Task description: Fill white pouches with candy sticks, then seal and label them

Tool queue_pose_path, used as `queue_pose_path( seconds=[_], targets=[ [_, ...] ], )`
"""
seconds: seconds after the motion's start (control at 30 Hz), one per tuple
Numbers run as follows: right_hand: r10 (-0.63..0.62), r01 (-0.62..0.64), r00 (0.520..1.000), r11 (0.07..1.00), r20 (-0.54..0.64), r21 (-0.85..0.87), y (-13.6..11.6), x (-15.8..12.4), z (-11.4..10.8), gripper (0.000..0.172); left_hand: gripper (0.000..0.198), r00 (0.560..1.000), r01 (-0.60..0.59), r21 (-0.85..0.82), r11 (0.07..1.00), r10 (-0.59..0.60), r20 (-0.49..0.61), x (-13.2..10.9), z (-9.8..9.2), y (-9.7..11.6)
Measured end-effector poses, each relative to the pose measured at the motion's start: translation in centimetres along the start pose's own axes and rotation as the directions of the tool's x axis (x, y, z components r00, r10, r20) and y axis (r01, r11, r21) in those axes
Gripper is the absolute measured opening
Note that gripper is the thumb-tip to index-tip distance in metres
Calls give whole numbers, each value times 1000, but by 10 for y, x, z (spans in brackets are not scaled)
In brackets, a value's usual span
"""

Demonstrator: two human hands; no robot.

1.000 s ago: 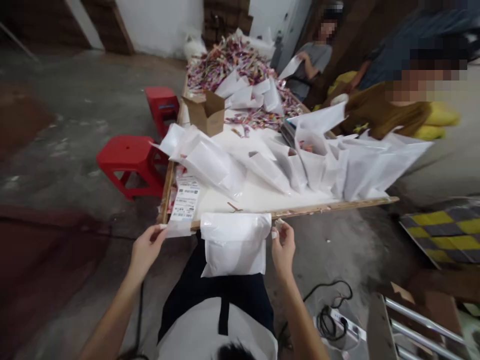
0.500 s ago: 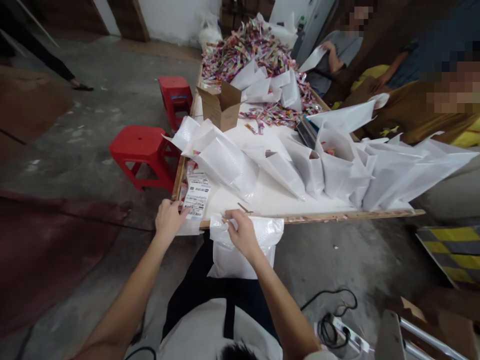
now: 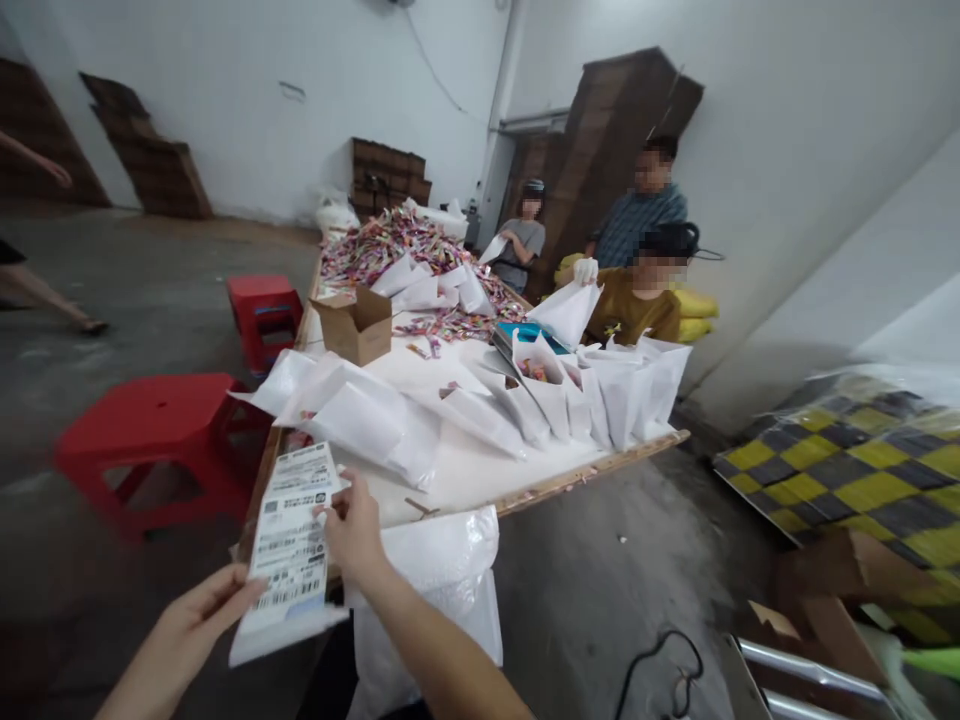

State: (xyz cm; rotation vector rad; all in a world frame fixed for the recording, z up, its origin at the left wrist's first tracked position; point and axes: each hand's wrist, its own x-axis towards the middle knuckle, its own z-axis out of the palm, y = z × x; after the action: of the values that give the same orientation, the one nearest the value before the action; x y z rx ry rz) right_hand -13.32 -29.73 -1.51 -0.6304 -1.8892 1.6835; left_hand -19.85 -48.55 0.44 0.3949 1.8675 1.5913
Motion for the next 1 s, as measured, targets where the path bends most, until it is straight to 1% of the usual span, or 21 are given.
queue_pose_path(
  seconds=[0.07, 0.13, 0.17, 0.23, 0.27, 0.3, 0.33, 0.4, 0.5, 0.63, 0.73, 0.9, 1.0],
  targets=[
    [-36, 37, 999, 998, -9, 48, -1, -7, 5, 51, 60, 997, 67, -101, 993, -63, 44, 5, -3, -5],
    [-79, 76, 996, 996, 48, 54, -1, -23, 5, 49, 64, 984, 179, -254, 951, -166, 71, 18, -5, -8],
    [-96, 92, 991, 995, 96, 44, -1, -32, 3, 50, 66, 969, 246, -331, 911, -225, 101, 26, -4, -8],
    [-130, 133, 972, 991, 194, -1, -2, -50, -2, 53, 66, 924, 382, -431, 818, -327, 199, 40, 0, -2],
    [-148, 160, 961, 986, 234, -37, -2, -57, -5, 55, 61, 901, 433, -447, 783, -359, 243, 44, 3, 2],
    [-161, 189, 952, 978, 260, -83, -3, -63, -7, 58, 56, 886, 462, -441, 770, -374, 275, 46, 6, 7],
    [-170, 212, 948, 968, 270, -135, -4, -67, -10, 59, 50, 882, 467, -421, 777, -374, 287, 46, 10, 12],
    [-178, 243, 948, 940, 263, -241, -6, -72, -14, 56, 45, 889, 447, -366, 816, -358, 287, 42, 15, 19],
    [-202, 279, 948, 897, 246, -343, -9, -74, -16, 45, 47, 908, 400, -327, 856, -322, 268, 33, 18, 23],
    [-274, 360, 924, 862, 268, -357, -8, -80, -15, 40, 55, 926, 365, -334, 869, -303, 225, 27, 17, 22],
    [-315, 410, 902, 839, 295, -358, -8, -85, -15, 39, 58, 920, 380, -324, 866, -317, 233, 28, 15, 21],
    [-405, 489, 870, 784, 281, -383, -2, -90, -14, 34, 62, 911, 389, -291, 874, -319, 261, 40, 6, 10],
    [-424, 494, 870, 753, 252, -436, 6, -87, -11, 26, 54, 916, 364, -233, 902, -301, 266, 51, 4, 3]
  ],
)
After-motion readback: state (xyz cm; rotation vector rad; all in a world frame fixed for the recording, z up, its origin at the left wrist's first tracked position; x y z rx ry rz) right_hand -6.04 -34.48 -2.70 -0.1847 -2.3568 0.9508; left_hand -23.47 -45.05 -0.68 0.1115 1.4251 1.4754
